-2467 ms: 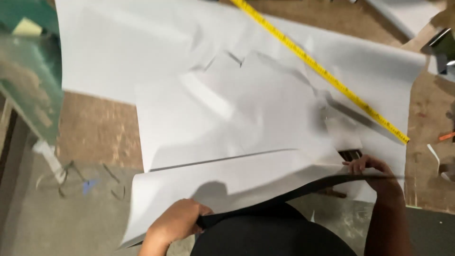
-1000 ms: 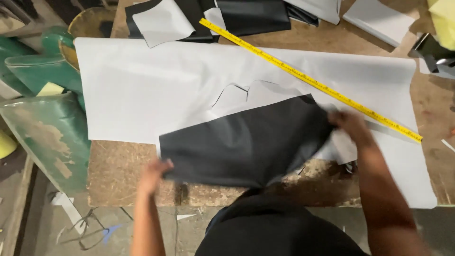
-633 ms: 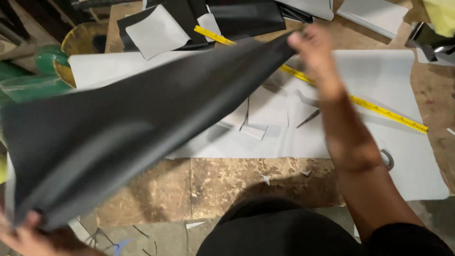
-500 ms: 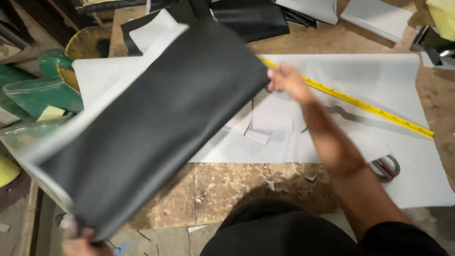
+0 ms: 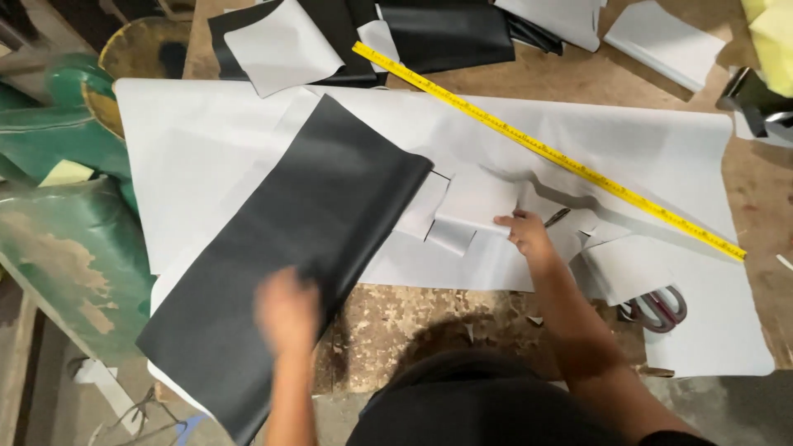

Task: Measuring, marking, and cutting fabric and foam pieces for upholstery on a cutting table.

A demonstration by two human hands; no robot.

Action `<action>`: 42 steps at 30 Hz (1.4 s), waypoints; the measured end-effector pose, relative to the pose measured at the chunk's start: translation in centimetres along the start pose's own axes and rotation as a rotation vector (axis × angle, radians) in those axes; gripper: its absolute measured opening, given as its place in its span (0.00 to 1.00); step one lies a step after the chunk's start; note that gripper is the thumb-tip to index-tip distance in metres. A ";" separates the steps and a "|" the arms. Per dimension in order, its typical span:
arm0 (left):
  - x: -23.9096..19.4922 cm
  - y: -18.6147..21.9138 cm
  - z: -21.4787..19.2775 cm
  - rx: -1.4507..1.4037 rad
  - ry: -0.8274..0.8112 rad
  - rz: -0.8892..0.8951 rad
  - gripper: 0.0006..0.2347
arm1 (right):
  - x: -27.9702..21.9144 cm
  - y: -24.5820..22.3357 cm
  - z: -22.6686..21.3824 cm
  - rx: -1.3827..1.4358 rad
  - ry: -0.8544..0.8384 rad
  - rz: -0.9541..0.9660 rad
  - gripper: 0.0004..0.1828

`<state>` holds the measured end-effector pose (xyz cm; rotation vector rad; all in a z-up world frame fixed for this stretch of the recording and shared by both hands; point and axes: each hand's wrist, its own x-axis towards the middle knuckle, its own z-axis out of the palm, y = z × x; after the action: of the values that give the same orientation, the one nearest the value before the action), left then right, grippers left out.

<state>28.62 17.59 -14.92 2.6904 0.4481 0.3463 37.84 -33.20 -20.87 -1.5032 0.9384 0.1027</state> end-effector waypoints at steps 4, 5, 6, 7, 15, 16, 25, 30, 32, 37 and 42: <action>-1.0 17.3 3.9 -0.186 -0.654 -0.026 0.13 | -7.8 -5.2 -5.7 -0.023 -0.119 -0.183 0.47; -2.4 19.2 8.1 -0.223 -0.592 0.233 0.17 | -9.7 -6.4 -7.3 -0.046 -0.209 -0.317 0.46; -3.8 21.1 12.2 -0.258 -0.520 0.490 0.22 | -11.6 -7.7 -8.9 -0.070 -0.298 -0.451 0.47; -4.1 22.6 13.5 -0.263 -0.516 0.490 0.22 | -14.2 -9.1 -9.6 -0.074 -0.296 -0.456 0.47; -4.2 26.6 22.3 0.138 -0.471 0.595 0.16 | -20.0 -6.3 -20.5 -0.427 -0.177 -0.272 0.39; -3.6 26.3 22.0 0.141 -0.469 0.604 0.16 | -20.3 -6.0 -21.2 -0.418 -0.172 -0.274 0.39; -6.5 28.3 9.7 -0.449 -0.036 0.576 0.09 | -21.5 -5.4 -28.0 -0.454 -0.276 -0.507 0.34; -9.8 25.5 8.3 -1.397 -0.075 -0.167 0.09 | -19.7 -3.2 -32.0 -0.238 -0.445 -0.627 0.36; -10.2 21.7 14.7 -1.314 -0.213 -0.140 0.11 | -19.7 -4.7 -30.8 -0.201 -0.554 -0.717 0.37; -12.9 21.4 15.2 -0.912 -0.776 -0.134 0.08 | -19.9 -6.3 -28.6 -0.184 -0.710 -0.710 0.37; -13.7 26.2 8.9 -1.002 -1.146 -0.058 0.15 | -29.0 -8.6 -24.0 -0.057 -0.395 -1.419 0.13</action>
<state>25.48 -13.07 -14.44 1.5051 -0.0367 -0.7717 12.80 -41.20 7.44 -1.7957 -0.5589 -0.5822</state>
